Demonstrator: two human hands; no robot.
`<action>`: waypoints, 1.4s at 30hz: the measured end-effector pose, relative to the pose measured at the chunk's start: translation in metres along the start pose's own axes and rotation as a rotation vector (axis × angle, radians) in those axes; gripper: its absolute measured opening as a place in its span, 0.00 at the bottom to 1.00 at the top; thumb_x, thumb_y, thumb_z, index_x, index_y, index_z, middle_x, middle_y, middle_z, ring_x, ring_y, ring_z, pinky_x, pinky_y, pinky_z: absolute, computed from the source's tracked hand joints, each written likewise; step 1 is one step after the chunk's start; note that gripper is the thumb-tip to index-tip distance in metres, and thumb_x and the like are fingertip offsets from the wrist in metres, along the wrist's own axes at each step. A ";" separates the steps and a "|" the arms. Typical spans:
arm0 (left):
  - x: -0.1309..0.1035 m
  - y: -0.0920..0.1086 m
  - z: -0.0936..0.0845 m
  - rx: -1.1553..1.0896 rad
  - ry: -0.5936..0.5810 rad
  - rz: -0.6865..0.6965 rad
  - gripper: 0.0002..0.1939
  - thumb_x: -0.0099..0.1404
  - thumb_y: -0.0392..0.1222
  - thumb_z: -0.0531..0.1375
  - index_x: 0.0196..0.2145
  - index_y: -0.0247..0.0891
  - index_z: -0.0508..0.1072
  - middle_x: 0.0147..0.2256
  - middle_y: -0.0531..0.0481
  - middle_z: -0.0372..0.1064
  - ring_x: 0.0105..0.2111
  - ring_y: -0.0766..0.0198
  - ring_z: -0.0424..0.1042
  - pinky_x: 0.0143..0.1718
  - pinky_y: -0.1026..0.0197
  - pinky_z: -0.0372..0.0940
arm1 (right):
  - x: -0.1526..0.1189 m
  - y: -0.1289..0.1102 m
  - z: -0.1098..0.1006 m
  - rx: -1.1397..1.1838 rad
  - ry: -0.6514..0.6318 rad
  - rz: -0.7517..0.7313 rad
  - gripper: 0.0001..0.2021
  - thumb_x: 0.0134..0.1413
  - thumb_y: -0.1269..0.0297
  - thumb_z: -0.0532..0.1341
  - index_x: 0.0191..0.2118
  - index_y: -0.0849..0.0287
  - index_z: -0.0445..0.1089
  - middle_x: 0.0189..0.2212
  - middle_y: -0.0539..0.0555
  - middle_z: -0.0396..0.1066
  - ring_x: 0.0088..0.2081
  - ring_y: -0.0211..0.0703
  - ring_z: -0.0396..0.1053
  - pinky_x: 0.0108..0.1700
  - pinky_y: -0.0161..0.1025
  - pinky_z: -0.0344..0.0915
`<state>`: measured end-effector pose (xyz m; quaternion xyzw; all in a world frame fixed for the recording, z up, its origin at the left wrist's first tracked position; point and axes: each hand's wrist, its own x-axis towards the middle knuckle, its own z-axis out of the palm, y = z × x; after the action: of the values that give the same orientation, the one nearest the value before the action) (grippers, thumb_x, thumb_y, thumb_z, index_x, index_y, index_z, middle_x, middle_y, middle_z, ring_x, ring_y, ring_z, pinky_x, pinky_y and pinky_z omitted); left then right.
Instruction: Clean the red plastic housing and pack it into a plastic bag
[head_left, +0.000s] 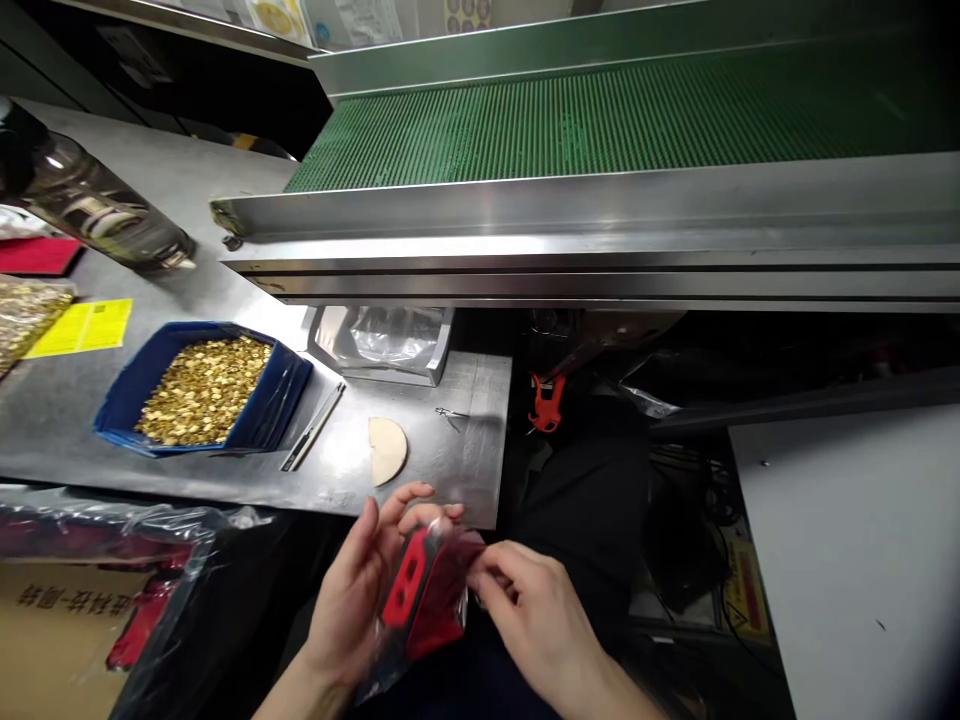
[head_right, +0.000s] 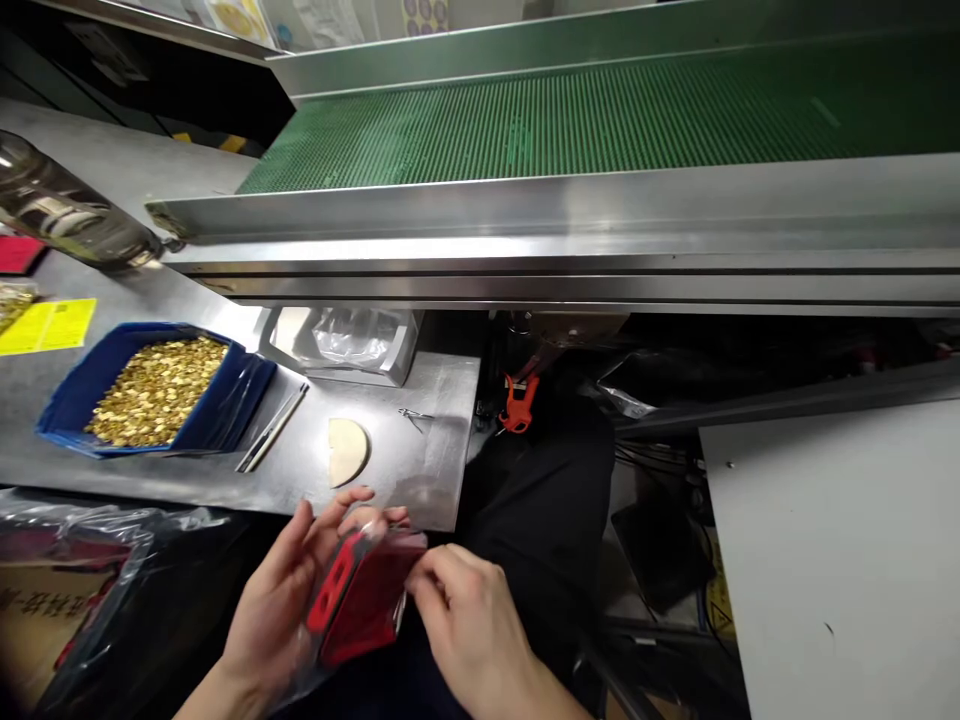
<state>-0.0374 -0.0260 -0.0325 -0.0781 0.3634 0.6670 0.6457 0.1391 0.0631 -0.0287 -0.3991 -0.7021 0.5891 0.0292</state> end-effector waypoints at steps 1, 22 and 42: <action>-0.001 0.000 0.002 0.061 -0.031 0.070 0.21 0.75 0.59 0.56 0.50 0.41 0.76 0.34 0.46 0.80 0.50 0.46 0.77 0.56 0.43 0.69 | 0.004 0.001 0.001 0.117 0.014 0.064 0.09 0.66 0.61 0.62 0.38 0.58 0.78 0.32 0.54 0.77 0.33 0.44 0.74 0.35 0.37 0.65; -0.036 -0.020 -0.040 0.810 -0.214 0.106 0.41 0.62 0.58 0.71 0.69 0.57 0.62 0.71 0.42 0.56 0.70 0.37 0.54 0.70 0.35 0.49 | 0.026 0.015 0.014 1.148 -0.499 0.348 0.20 0.43 0.56 0.80 0.27 0.66 0.74 0.23 0.50 0.71 0.23 0.29 0.63 0.29 0.29 0.56; -0.026 -0.019 -0.020 0.761 -0.275 0.128 0.14 0.61 0.51 0.71 0.38 0.39 0.78 0.42 0.46 0.70 0.43 0.52 0.71 0.47 0.54 0.65 | -0.002 0.034 -0.014 0.604 -0.295 0.232 0.23 0.66 0.42 0.59 0.41 0.58 0.80 0.37 0.54 0.74 0.39 0.44 0.69 0.47 0.41 0.64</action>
<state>-0.0232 -0.0603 -0.0388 0.2792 0.4986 0.5280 0.6282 0.1654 0.0727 -0.0522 -0.3602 -0.4429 0.8208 -0.0228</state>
